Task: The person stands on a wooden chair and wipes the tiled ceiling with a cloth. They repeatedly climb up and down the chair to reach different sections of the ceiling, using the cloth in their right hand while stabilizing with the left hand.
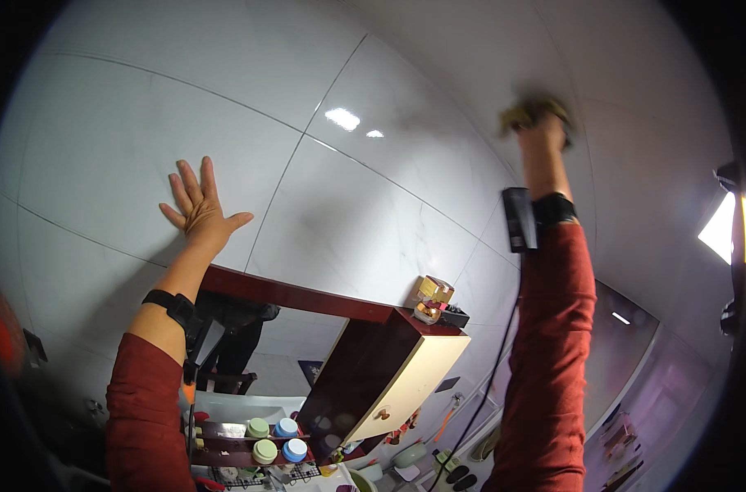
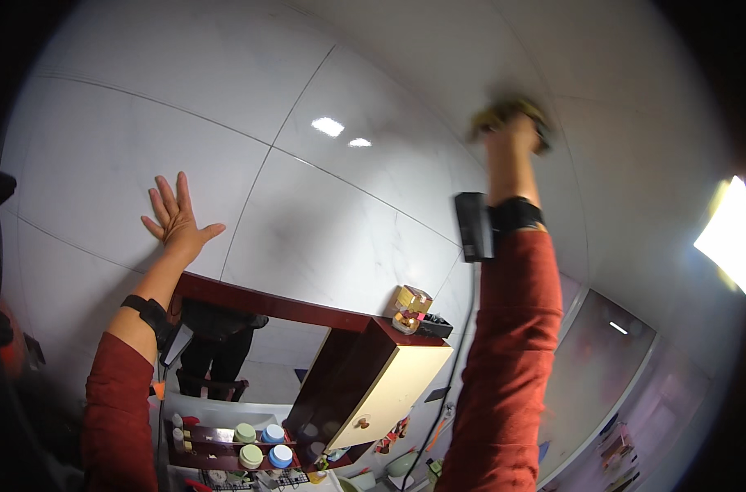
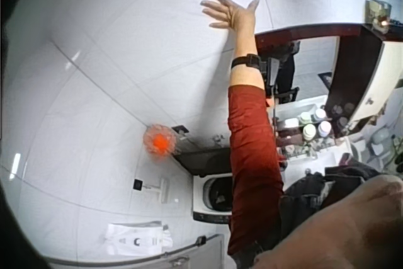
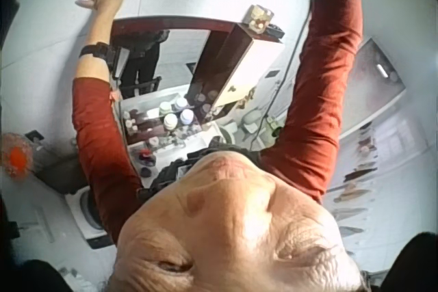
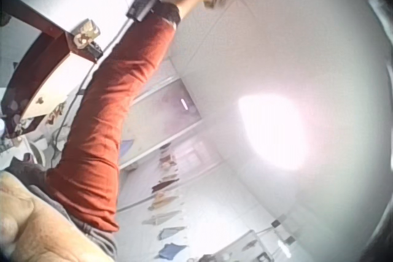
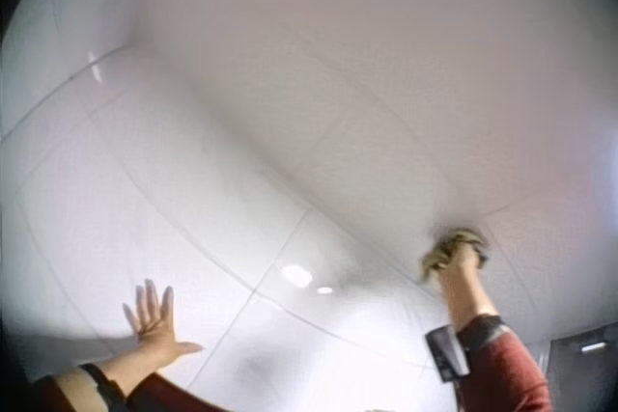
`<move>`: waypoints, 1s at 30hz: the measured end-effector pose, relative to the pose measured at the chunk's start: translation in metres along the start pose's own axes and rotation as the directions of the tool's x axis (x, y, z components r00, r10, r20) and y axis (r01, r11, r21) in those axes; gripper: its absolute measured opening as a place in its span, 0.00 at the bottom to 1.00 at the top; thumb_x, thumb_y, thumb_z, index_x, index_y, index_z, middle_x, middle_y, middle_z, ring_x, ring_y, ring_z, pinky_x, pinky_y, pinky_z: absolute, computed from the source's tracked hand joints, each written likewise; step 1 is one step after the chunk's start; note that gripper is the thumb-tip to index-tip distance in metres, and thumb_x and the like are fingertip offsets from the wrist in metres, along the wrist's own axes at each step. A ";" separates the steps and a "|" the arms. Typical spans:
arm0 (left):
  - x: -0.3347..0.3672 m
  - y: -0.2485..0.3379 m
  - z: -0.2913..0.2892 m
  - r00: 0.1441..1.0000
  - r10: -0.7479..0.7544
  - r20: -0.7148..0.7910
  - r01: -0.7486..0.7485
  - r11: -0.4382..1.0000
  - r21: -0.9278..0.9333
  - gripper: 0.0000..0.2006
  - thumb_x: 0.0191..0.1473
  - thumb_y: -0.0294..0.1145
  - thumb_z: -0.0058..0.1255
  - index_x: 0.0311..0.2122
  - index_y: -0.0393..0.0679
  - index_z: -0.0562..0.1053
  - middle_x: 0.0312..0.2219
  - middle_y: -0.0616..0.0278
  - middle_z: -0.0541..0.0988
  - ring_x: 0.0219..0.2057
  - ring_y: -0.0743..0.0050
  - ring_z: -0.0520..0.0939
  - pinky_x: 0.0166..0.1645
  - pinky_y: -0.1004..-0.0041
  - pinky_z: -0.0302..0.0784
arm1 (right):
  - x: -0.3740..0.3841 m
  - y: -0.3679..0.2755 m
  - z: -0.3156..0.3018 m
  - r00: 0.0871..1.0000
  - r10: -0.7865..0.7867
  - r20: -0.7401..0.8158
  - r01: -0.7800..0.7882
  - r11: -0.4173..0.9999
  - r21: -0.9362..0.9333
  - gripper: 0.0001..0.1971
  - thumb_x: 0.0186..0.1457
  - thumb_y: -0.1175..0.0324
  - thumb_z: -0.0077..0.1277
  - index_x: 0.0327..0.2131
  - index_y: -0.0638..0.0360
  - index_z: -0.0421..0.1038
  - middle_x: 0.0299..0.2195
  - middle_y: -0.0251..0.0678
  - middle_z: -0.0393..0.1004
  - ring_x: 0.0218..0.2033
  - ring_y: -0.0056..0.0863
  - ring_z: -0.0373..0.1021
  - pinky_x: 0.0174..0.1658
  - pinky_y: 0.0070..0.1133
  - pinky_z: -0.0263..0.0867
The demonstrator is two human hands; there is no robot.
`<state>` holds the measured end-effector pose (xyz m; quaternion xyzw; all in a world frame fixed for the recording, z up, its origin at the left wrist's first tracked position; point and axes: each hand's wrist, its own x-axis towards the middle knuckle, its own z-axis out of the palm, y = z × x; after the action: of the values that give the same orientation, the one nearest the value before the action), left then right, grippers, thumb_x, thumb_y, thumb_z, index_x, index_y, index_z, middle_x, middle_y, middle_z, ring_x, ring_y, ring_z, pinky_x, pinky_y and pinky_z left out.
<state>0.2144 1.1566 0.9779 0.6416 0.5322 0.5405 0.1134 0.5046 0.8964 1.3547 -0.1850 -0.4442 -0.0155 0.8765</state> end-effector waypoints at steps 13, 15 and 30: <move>0.002 -0.005 0.005 0.998 0.050 -0.048 -0.049 0.999 0.008 0.62 0.38 0.54 0.65 0.66 0.61 0.29 0.65 0.49 0.20 0.65 0.48 0.19 0.59 0.34 0.18 | -0.005 -0.035 -0.028 0.986 -0.012 -0.167 0.058 0.959 0.276 0.15 0.59 0.66 0.40 0.44 0.64 0.69 0.39 0.43 0.73 0.38 0.39 0.73 0.38 0.37 0.73; 0.002 -0.006 0.003 0.998 0.011 -0.054 -0.009 0.999 0.044 0.62 0.38 0.55 0.66 0.66 0.61 0.29 0.65 0.49 0.20 0.65 0.48 0.19 0.59 0.34 0.19 | -0.019 -0.034 -0.026 0.997 -0.009 -0.081 0.020 0.991 0.136 0.13 0.58 0.68 0.41 0.45 0.61 0.68 0.40 0.44 0.71 0.39 0.40 0.71 0.37 0.38 0.71; 0.004 -0.004 0.008 0.997 0.026 -0.068 -0.025 1.000 0.017 0.63 0.38 0.52 0.66 0.66 0.64 0.27 0.65 0.53 0.19 0.65 0.52 0.19 0.60 0.36 0.21 | -0.021 -0.008 0.001 0.992 -0.109 0.070 0.118 0.983 -0.143 0.13 0.58 0.75 0.36 0.44 0.65 0.67 0.41 0.45 0.71 0.39 0.37 0.72 0.42 0.32 0.73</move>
<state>0.2183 1.1648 0.9735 0.6305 0.5317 0.5593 0.0832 0.4897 0.8859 1.3411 -0.2240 -0.4785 -0.0924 0.8440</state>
